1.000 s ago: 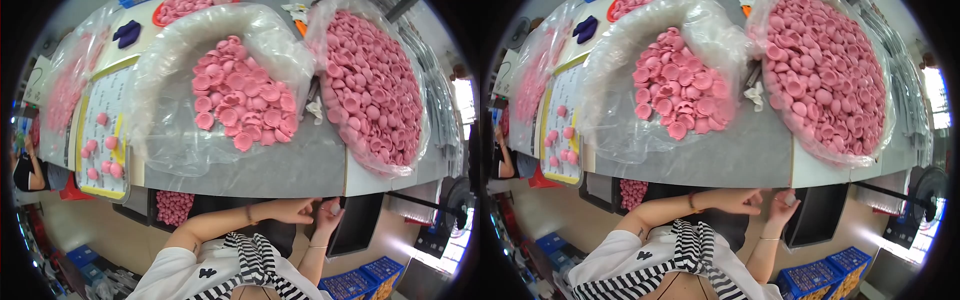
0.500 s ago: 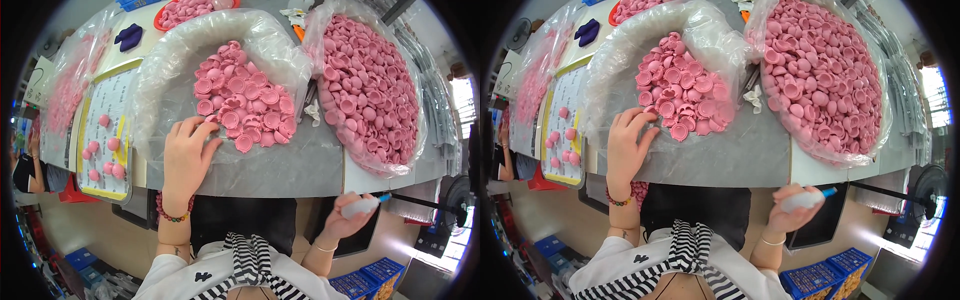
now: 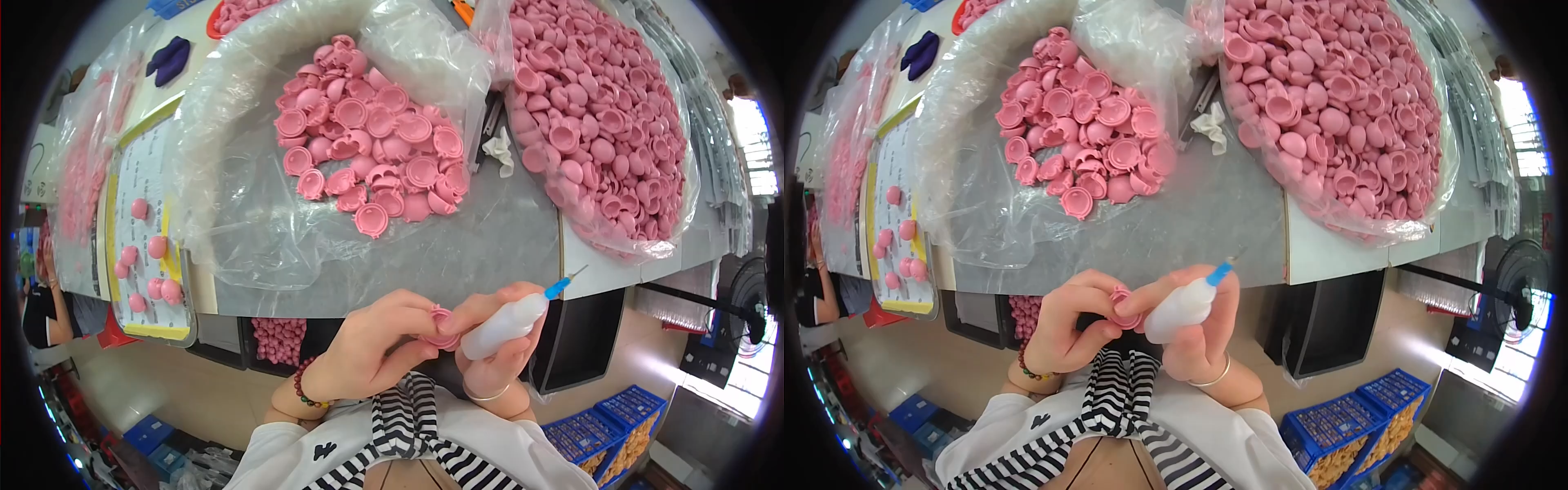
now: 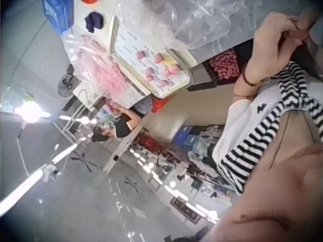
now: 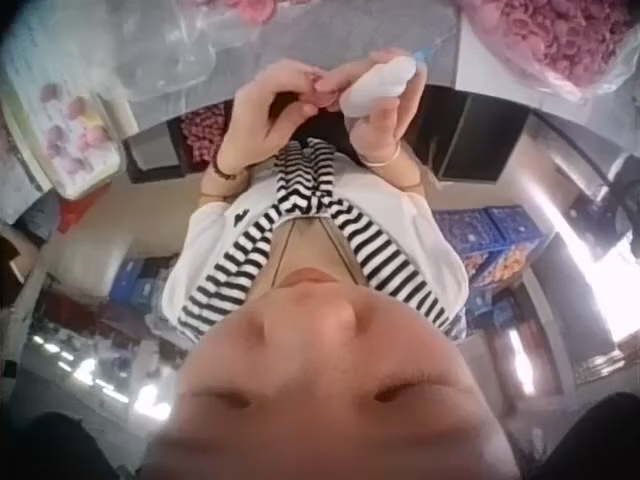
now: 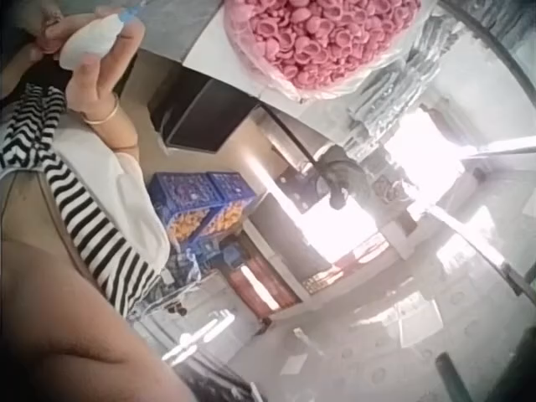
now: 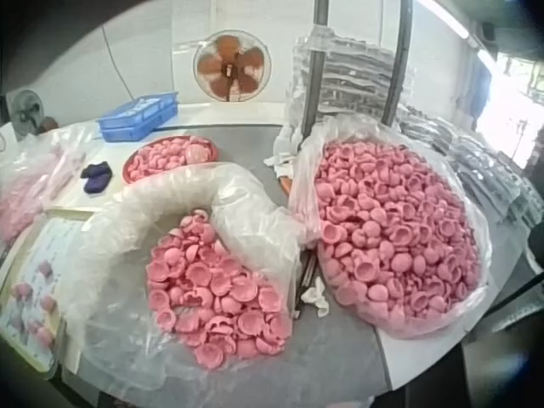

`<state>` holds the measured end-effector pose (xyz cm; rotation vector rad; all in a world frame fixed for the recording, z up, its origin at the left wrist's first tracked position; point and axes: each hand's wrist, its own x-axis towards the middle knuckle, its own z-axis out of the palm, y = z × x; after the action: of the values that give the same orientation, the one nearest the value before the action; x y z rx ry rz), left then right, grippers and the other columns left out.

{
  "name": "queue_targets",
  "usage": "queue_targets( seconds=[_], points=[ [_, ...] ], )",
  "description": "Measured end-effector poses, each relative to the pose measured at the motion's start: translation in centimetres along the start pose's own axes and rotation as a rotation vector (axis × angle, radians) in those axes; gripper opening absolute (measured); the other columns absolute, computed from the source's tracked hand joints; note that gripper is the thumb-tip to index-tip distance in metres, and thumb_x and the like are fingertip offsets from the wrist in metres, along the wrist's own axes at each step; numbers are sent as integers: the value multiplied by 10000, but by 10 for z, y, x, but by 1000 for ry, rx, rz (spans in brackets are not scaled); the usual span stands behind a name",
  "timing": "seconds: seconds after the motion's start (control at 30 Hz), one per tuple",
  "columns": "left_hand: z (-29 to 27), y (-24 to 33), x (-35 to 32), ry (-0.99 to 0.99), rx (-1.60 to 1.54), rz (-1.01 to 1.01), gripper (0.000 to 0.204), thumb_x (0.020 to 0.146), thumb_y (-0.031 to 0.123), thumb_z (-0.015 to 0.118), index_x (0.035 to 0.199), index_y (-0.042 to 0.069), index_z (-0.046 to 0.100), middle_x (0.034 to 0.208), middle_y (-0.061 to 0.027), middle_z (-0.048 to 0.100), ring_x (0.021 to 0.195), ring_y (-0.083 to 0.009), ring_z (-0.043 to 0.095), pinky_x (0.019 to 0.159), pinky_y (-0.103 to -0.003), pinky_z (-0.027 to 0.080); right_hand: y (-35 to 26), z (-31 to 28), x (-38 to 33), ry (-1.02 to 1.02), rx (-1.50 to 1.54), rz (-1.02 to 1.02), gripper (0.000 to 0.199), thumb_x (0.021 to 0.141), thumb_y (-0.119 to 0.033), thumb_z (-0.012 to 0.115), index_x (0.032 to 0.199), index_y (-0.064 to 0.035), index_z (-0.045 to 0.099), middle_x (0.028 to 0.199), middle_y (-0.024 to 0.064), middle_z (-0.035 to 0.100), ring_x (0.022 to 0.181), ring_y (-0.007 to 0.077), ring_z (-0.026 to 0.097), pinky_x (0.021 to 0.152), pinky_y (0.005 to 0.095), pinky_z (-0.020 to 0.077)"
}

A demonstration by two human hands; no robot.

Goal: Apply glue to plastic sphere halves and press them together to complete the assembly.

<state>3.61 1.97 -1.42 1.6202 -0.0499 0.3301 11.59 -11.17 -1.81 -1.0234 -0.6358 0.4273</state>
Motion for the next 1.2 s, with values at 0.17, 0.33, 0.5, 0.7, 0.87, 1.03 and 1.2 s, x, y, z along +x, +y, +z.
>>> queue_targets(
  seconds=[0.17, 0.33, 0.5, 0.7, 0.87, 1.03, 1.2],
  points=[
    [2, -13, 1, 82, -94, -44, 363, 705, 10, 673, 1033, -22, 521, 1036, -170, 564, 890, -199, 585, 752, -292, 476, 7, -10, -2, 13, 22, 19, 435, 893, -380, 404, 1104, -28, 257, 750, 171, 588, 630, 197, 577, 547, 264, 466],
    [5, -12, -6, 109, -654, -53, 458, 679, -67, 669, 1095, -48, 479, 1067, -211, 545, 976, -243, 562, 846, -325, 464, -11, -4, 7, 311, -27, 2, 513, 797, -423, 570, 1070, -61, 328, 601, 124, 549, 479, 169, 518, 423, 232, 405],
    [8, -11, -4, 133, -868, -85, 481, 692, -92, 638, 1129, -65, 438, 1138, -226, 498, 1005, -237, 547, 836, -329, 480, -7, -30, 11, 148, -7, -294, 408, 770, -291, 581, 1080, -54, 460, 594, -19, 327, 565, 120, 276, 487, 252, 237],
    [12, -7, -7, 149, -744, -89, 463, 731, -134, 556, 1164, -54, 413, 1193, -244, 456, 1040, -234, 525, 840, -326, 477, -16, -25, 14, 88, -300, -492, 626, 751, -595, 514, 843, 24, 540, 612, 10, 414, 473, 101, 325, 423, 231, 190],
    [11, -11, -10, 185, -644, -75, 460, 730, -151, 538, 1162, -59, 411, 1196, -252, 452, 1035, -232, 530, 846, -315, 466, -17, -17, 12, 19, -489, -543, 654, 772, -600, 473, 760, 49, 554, 570, 36, 453, 426, 114, 373, 378, 243, 187],
    [10, -10, -10, 178, -617, -73, 451, 716, -160, 548, 1141, -61, 435, 1183, -259, 461, 997, -217, 553, 812, -289, 481, -23, -15, 9, 23, -495, -458, 590, 762, -558, 507, 810, 25, 588, 561, 17, 490, 447, 124, 439, 398, 246, 273],
    [11, -8, -10, 189, -614, -77, 443, 712, -162, 551, 1132, -67, 443, 1180, -264, 460, 979, -213, 562, 808, -288, 485, -16, -13, 10, 11, -529, -495, 647, 795, -581, 452, 792, 58, 557, 555, 42, 460, 419, 118, 379, 364, 245, 200]
  ],
)
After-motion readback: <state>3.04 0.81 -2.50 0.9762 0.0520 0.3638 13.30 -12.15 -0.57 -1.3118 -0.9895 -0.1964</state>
